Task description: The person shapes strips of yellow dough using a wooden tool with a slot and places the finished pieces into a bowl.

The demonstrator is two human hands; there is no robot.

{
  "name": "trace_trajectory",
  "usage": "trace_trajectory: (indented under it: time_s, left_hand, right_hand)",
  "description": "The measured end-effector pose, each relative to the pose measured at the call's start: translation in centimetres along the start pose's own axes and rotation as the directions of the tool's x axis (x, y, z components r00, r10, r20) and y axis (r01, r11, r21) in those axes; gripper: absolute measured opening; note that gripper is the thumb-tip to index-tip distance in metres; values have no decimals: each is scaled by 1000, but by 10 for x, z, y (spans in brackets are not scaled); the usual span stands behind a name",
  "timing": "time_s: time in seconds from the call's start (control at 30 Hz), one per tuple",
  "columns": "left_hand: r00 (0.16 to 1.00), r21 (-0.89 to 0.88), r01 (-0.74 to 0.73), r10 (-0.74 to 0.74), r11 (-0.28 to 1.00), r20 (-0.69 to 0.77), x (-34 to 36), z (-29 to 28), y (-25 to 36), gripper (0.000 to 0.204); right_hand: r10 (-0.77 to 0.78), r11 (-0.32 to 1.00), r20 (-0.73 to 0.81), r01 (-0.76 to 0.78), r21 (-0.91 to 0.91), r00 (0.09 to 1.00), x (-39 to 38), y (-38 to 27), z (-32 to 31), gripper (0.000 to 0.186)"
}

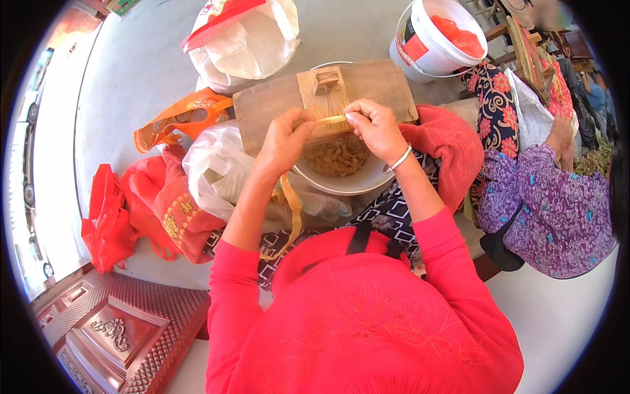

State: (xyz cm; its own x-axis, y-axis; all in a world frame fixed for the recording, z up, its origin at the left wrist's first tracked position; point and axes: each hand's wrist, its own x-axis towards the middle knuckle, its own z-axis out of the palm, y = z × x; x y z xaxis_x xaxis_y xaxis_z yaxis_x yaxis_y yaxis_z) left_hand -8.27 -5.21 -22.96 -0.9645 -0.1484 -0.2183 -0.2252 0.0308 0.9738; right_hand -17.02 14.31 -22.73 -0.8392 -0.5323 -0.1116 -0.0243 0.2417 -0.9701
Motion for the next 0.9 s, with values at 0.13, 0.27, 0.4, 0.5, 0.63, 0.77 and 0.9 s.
trace_trajectory:
  time_s: [0.13, 0.27, 0.4, 0.5, 0.63, 0.77, 0.9]
  left_hand:
    - [998, 1, -51, 51, 999, -38, 20, -1, -21, 11]
    - [955, 603, -104, 249, 791, -162, 30, 8, -28, 13]
    - [964, 555, -23, 166, 832, -209, 11, 5, -19, 12]
    - [982, 152, -61, 87, 987, -170, -14, 28, -21, 12]
    - [988, -303, 154, -144, 940, 58, -37, 53, 2, 18]
    - [983, 198, -45, 8, 979, 185, -40, 16, 4, 27]
    - [954, -70, 85, -61, 994, 294, -41, 19, 5, 34]
  right_hand:
    - [-121, 987, -72, 112, -118, 990, 12, 15, 5, 6]
    - [-274, 873, -81, 213, -439, 958, 14, 21, 9, 6]
    - [-456, 731, -90, 314, -606, 885, -3, 14, 2, 7]
    - [-643, 614, -89, 442, -653, 761, -19, -14, 20, 9]
    - [-352, 772, -108, 223, -595, 930, -30, -10, 34, 16]
    - [-139, 904, 173, 196, -380, 975, -51, 10, 11, 24]
    - [191, 801, 653, -500, 327, 733, -99, -51, 27, 23]
